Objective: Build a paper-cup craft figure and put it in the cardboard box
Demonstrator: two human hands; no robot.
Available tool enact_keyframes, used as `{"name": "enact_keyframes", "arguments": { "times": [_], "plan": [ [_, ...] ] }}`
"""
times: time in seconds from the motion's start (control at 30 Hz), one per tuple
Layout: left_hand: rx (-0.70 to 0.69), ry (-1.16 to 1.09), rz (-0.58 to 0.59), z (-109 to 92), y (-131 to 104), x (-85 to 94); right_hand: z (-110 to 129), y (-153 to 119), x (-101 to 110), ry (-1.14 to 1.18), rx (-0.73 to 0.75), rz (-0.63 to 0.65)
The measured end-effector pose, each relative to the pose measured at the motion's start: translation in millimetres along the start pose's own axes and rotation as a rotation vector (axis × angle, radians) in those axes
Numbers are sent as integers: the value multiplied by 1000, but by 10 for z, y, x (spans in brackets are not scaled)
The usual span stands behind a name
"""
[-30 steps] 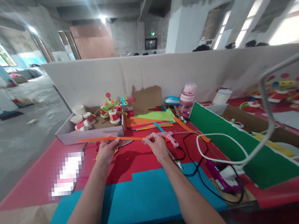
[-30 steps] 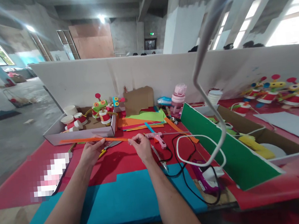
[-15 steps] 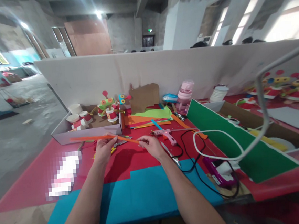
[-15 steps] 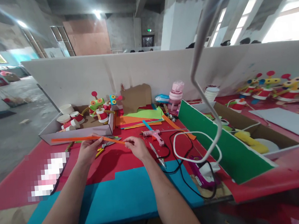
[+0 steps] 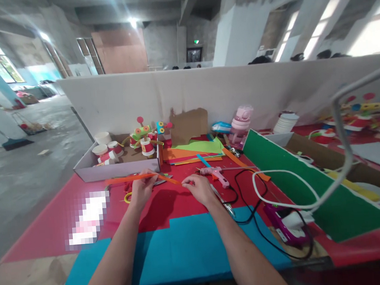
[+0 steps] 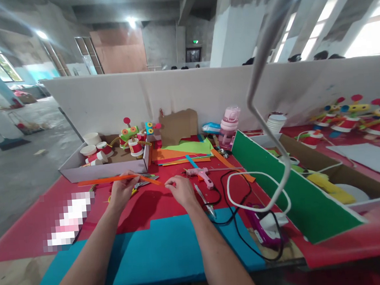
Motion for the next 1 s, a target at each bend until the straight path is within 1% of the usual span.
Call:
{"name": "enact_keyframes", "arguments": {
  "times": [0.1, 0.2, 0.3, 0.43, 0.57, 0.7, 0.87, 1.0],
  "plan": [
    [13, -16, -26, 13, -6, -4, -5, -18, -10, 15, -36, -39],
    [62, -111, -60, 34, -5, 12, -36, -31, -104, 218, -123, 24],
    [77, -157, -68, 40, 2, 23, -19, -26, -156, 383, -130, 44],
    [78, -151, -42, 70, 6, 10, -14, -25, -126, 333, -129, -11],
    [79, -157, -22, 90, 1, -2, 5, -36, -123, 278, -141, 6],
    [75, -149, -2, 99, -2, -20, -34, -17, -153, 178, -166, -2],
    [83, -174, -32, 157, 9, -11, -37, 21, -248, 336, -140, -9],
    [76, -150, -33, 166, 18, -14, 52, 10, -218, 342, -143, -4]
  ]
}}
Point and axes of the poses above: each hand's wrist, its own y-axis towards the middle knuckle, its own x-axis out of the back of the hand, z = x × y, the point moved 7 cm from there along y, towards the middle knuckle, and after that the axes turned 2 degrees about -z, right-handed, at the moved point
